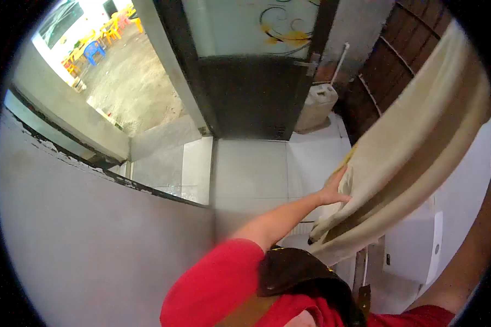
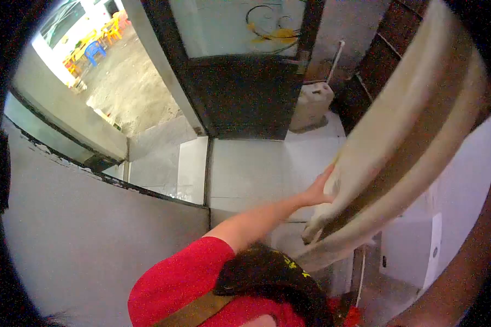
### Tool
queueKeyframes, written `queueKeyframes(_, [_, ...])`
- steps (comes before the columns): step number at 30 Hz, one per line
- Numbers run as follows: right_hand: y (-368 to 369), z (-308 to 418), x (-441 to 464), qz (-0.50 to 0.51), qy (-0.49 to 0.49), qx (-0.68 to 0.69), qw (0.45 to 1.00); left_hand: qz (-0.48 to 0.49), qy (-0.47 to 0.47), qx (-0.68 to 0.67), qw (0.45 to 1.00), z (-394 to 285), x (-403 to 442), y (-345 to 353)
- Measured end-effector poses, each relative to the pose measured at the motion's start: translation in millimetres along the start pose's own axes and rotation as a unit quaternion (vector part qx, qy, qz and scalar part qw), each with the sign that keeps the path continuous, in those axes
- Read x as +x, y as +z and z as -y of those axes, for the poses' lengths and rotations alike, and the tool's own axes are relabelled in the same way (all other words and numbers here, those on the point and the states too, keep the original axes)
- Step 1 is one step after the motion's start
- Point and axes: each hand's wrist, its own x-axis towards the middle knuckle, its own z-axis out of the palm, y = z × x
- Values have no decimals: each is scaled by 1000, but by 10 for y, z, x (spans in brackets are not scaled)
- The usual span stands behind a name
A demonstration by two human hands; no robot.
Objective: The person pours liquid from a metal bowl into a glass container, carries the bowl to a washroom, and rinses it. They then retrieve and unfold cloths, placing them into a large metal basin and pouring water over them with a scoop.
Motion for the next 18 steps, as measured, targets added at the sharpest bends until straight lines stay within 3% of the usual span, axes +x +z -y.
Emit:
queueKeyframes(1, [204, -39, 70, 24, 6, 6, 1000, -6, -3, 1, 1000, -10, 61, -124])
queueKeyframes(3, [610, -80, 166, 71, 12, 20, 997, 105, -84, -122, 983, -242, 171, -584])
queueKeyframes(6, [1300, 101, 478, 135, -12, 45, 990, 10, -25, -186, 982, -62, 204, -1214])
queueKeyframes(8, [1856, 306, 759, 183, -48, 67, 980, -32, -202, -253, 946, -136, 69, -1859])
queueKeyframes(12, [3018, 1090, 1297, 267, -155, 121, 944, -269, -85, -156, 947, -255, -288, -2915])
queueKeyframes(15, [3765, 1829, 1548, 309, -234, 167, 906, -491, -104, 35, 864, -462, -549, -3655])
queueKeyframes(17, [4157, 2302, 1651, 328, -269, 194, 885, -600, -73, 45, 795, -448, -668, -4165])
queueKeyframes(18, [4332, 2522, 1706, 338, -284, 206, 873, -592, -20, 132, 794, -603, -725, -4419])
